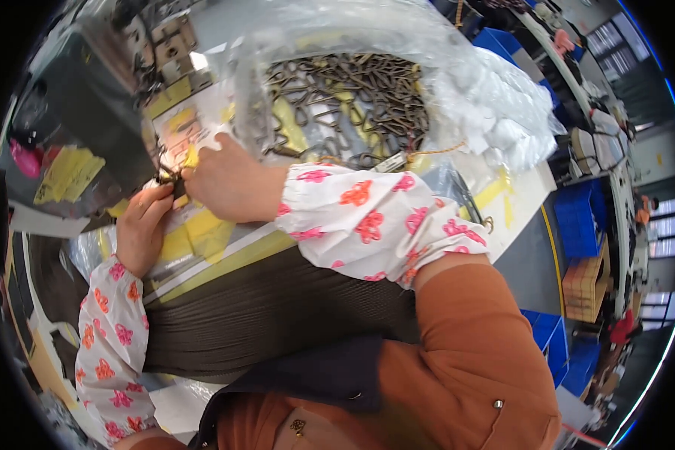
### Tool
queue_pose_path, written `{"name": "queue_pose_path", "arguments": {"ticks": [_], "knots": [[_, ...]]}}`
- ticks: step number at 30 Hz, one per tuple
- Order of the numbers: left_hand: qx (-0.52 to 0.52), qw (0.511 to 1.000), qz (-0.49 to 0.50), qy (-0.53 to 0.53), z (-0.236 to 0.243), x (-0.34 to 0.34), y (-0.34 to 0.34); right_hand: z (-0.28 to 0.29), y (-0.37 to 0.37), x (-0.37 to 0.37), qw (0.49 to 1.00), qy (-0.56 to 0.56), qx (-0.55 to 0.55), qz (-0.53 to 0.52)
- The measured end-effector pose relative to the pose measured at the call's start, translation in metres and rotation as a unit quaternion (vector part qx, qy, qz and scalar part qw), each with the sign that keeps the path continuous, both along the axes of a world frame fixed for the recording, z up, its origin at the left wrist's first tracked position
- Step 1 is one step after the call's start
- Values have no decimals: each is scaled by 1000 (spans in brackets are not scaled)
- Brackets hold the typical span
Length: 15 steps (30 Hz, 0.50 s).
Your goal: Attaching metal buckles to straps using a sewing machine.
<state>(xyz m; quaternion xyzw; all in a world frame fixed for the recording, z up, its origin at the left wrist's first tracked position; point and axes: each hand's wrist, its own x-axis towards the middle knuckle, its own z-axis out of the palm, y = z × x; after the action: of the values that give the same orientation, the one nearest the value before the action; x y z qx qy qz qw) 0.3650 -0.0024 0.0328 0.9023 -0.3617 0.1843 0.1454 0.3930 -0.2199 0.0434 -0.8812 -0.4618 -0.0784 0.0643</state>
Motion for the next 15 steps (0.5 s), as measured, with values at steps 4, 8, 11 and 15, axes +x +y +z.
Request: {"name": "queue_pose_path", "arguments": {"ticks": [4,8,11,15], "knots": [[-10,999,27,46,-8,5,1,-4,-5,14,1000,-7,-19,-24],[-44,995,43,74,-11,14,6,-5,-1,19,1000,-9,0,-6],[-53,993,48,89,-12,16,3,-2,-4,18,1000,3,-16,-21],[-30,984,119,127,-14,7,17,-14,8,18,1000,-15,6,-21]]}}
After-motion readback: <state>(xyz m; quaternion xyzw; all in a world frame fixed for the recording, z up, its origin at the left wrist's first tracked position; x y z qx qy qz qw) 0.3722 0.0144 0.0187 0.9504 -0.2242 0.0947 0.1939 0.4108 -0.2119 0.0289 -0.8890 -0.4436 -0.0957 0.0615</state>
